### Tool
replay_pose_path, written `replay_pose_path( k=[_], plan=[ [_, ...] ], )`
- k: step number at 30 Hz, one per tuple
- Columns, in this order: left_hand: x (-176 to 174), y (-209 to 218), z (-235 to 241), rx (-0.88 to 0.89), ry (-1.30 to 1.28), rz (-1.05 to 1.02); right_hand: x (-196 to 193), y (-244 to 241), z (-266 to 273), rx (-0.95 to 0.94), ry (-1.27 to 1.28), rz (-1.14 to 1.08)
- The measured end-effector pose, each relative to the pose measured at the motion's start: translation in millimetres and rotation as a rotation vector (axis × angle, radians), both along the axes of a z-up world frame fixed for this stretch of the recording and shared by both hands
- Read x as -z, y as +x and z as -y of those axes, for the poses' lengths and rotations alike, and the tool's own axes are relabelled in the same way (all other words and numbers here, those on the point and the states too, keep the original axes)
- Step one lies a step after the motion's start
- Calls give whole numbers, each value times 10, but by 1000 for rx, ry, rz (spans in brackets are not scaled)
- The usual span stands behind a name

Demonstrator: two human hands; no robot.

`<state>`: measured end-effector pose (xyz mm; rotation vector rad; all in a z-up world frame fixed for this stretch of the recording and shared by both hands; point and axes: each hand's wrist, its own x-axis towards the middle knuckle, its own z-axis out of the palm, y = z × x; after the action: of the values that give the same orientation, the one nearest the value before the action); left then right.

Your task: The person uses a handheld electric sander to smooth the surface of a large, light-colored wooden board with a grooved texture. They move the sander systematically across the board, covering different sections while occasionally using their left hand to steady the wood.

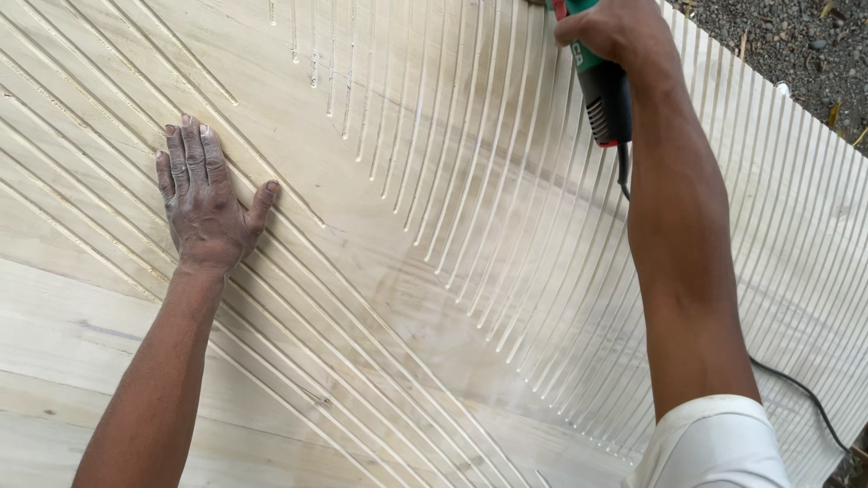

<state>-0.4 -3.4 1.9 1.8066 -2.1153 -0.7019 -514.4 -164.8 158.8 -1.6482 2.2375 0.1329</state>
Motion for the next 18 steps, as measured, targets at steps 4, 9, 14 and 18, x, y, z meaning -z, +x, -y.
replay_pose_path(
  k=[4, 9, 14, 18],
  plan=[
    [-15, 19, 3, 2, -16, -18, 117, 194, 367, -31, -33, -10],
    [-89, -15, -7, 7, -13, -43, 222, 397, 165, 26, -28, -36],
    [-107, -35, 17, 12, -32, -42, 149, 228, -9, 130, -70, -1],
    [-75, -21, -13, 7, -27, -49, 92, -491, -339, 196, -140, 26]
  ],
)
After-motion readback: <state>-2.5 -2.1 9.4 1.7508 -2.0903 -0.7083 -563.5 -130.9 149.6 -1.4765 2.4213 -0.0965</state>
